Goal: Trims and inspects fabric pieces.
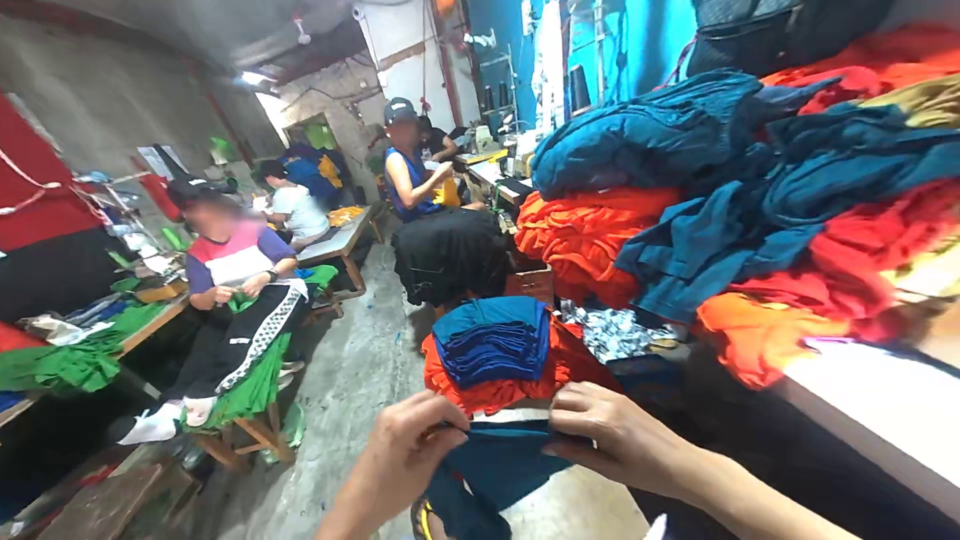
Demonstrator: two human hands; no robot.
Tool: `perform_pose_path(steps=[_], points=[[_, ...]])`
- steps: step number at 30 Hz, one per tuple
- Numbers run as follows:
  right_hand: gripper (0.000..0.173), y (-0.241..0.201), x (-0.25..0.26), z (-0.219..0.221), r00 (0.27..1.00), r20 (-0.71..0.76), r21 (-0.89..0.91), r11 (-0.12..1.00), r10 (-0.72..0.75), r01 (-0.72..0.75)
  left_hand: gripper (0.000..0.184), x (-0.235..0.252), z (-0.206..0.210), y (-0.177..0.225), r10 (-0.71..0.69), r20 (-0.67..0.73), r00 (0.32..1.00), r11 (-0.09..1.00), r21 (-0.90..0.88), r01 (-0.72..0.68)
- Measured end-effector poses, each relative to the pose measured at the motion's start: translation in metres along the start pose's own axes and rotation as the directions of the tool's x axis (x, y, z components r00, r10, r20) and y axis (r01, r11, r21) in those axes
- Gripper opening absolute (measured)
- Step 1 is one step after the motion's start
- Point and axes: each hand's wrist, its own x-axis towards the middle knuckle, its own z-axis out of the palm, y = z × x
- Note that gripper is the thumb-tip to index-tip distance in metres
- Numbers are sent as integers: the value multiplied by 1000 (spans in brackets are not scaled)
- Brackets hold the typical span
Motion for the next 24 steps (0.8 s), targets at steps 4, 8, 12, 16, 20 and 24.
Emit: perform_pose_path(steps=[4, 8, 12, 16, 20, 24], points=[[30, -7, 10, -16, 996, 84, -125, 992, -18, 29, 15, 0, -3, -1, -23, 16, 1000, 1000, -12, 23], [32, -4, 15, -35, 984, 169, -25, 998, -60, 65, 19, 3, -9, -5, -8, 31, 999, 1000, -19, 9], [22, -3, 14, -49, 993, 114, 118, 993, -4, -10, 16, 2, -12, -9, -22, 7, 1000, 998, -56, 22], [23, -5, 21, -65, 996, 81, 347, 935, 47, -72, 14, 3, -8, -3, -100, 30, 995, 994, -29, 101], [19, -10, 39, -87, 994, 105, 547, 835, 10, -66, 14, -3, 2, -1, 0, 117, 993, 980, -196, 23], [11, 11, 60, -105, 976, 209, 571, 803, 61, -173, 11, -3, 25, -7, 20, 106, 994, 924, -383, 23]])
